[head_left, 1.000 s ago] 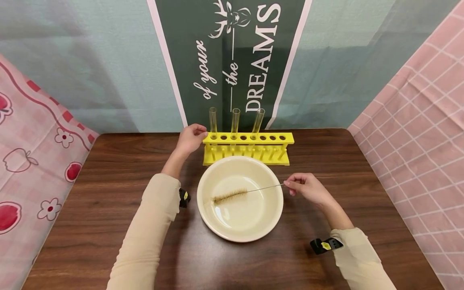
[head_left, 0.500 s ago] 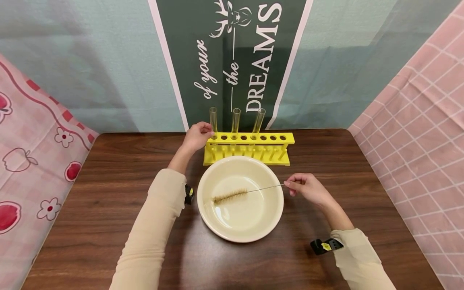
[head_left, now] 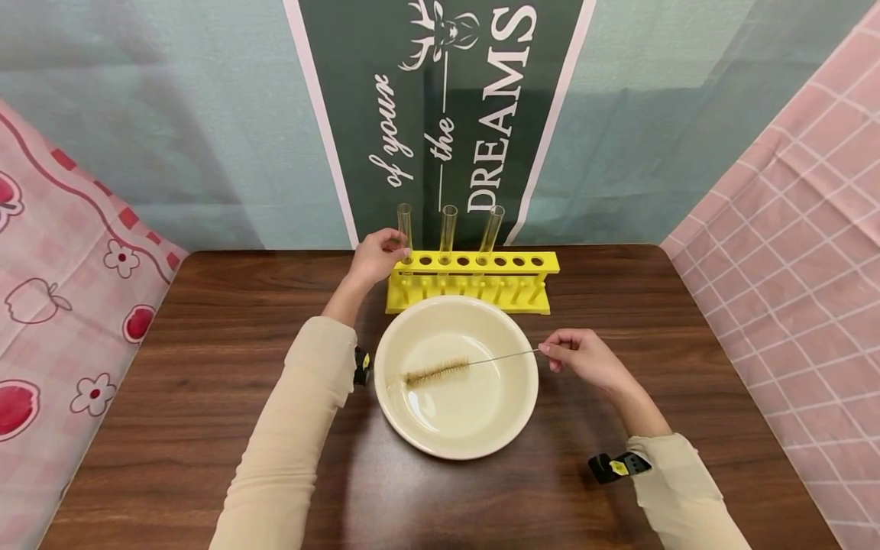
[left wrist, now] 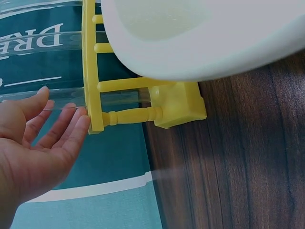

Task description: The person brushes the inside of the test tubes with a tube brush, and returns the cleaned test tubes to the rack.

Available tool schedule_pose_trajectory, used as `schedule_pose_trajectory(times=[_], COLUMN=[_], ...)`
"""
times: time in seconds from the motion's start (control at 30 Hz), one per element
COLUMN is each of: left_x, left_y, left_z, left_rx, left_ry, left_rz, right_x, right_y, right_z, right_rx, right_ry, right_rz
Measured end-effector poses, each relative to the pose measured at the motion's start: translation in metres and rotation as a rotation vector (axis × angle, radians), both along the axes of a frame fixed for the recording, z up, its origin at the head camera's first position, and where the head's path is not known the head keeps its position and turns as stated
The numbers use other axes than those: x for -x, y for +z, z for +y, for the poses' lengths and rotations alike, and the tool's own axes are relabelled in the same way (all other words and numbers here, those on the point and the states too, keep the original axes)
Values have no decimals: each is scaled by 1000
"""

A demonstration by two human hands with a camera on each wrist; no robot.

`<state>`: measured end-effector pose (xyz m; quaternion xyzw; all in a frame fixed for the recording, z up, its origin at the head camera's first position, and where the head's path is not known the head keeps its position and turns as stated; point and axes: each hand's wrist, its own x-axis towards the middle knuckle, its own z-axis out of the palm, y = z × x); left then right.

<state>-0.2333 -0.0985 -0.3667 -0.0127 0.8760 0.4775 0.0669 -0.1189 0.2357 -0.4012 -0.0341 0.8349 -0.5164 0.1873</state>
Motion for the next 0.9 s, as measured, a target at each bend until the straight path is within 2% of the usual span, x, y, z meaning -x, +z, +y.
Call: schedule_pose_trajectory(times=[0.47,0.9], left_x=[-4,-8], left_y=[3,4], left_z=[-5,-8], left_rx=[-32,-57], left_ry=[-47,-56], left_rz=[-30,1], right_x=[2,2], right_y=[-2,-3], right_z=[0,-1], right_rx=[0,-15], right_ry=[18,25], right_rz=[3,2])
